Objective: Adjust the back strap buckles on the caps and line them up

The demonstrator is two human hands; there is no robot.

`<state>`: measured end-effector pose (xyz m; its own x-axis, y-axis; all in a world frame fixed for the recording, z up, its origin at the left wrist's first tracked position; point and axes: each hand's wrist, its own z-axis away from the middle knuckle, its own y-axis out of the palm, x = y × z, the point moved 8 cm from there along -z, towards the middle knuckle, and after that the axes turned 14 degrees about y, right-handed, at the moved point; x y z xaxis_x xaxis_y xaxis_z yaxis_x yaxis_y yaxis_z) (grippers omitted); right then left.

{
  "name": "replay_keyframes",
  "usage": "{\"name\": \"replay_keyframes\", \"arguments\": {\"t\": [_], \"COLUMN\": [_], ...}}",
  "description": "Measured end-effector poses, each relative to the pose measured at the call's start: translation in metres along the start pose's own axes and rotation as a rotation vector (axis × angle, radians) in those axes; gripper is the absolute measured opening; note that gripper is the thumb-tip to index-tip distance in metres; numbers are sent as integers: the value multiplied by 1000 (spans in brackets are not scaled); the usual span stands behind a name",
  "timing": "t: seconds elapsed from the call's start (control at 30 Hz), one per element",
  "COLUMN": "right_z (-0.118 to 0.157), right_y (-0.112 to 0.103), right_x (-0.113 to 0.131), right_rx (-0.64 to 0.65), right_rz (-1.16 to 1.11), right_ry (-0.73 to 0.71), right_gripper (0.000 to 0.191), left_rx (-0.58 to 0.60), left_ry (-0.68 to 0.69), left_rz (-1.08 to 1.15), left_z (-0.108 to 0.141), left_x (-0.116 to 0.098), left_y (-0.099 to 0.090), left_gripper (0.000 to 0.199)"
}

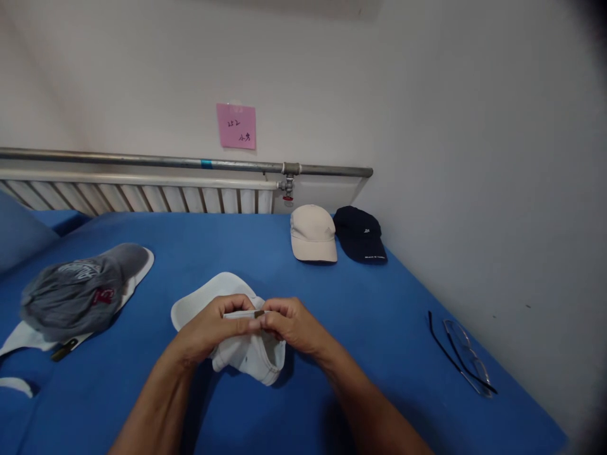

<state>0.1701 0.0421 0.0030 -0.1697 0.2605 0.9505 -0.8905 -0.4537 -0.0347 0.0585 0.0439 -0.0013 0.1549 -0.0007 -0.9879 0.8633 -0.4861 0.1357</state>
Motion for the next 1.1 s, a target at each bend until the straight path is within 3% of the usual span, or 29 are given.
{"name": "replay_keyframes", "arguments": {"t": [0.23, 0.6, 0.83, 0.97, 1.1], "right_z": [-1, -1, 1, 1, -3], "right_y": [3, -1, -6, -20, -25], "right_x": [0, 4, 1, 1, -2], "right_rx": [20, -20, 11, 46, 116], "right_rz": [-1, 16, -63, -107, -185], "right_ry": [-19, -78, -1, -50, -90], "right_gripper": [21, 20, 24, 15, 12], "left_rx": [23, -38, -85, -153, -150], "left_ry": [38, 50, -11, 15, 43], "left_rz": [-82, -48, 195, 301, 318], "left_z": [-1, -3, -5, -4, -1], "left_x": [0, 4, 6, 2, 0], "left_y": [-2, -1, -6, -19, -26], "left_gripper": [24, 24, 26, 27, 29]}}
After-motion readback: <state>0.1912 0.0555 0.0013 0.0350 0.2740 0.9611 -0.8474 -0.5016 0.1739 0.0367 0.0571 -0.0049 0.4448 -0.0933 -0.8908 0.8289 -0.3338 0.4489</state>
